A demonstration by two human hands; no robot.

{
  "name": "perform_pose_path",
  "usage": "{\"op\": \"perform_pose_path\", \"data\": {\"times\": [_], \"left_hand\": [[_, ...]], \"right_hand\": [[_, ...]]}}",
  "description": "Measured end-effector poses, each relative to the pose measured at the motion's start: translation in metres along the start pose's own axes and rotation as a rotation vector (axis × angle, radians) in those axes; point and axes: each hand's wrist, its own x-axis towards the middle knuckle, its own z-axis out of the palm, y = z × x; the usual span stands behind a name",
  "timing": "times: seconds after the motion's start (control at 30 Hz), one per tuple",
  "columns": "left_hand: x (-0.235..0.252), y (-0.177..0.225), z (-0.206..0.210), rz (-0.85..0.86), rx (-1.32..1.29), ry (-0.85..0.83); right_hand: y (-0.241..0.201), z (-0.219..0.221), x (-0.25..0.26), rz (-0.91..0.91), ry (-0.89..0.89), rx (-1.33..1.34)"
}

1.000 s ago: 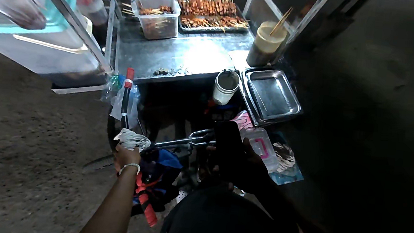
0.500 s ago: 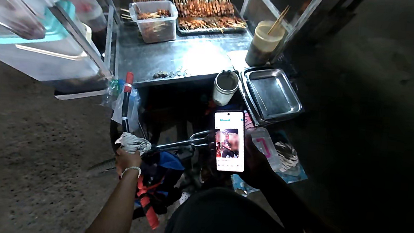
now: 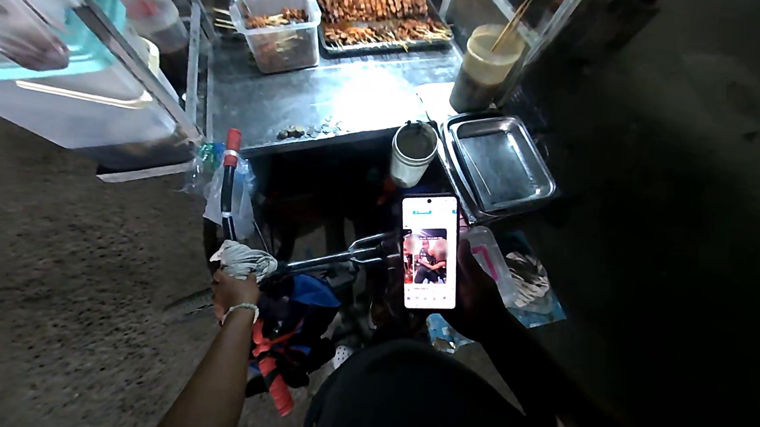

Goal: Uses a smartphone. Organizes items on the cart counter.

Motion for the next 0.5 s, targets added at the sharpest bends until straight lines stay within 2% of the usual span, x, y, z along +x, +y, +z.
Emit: {"op": "perform_pose_path", "data": {"times": [0.5], "left_hand": [[0.0004,-0.0002,0.0007,0.001,-0.016,0.014]], "right_hand": [[-0.0014,0.0013,0.0004,0.003,-0.068,0.049]]}}
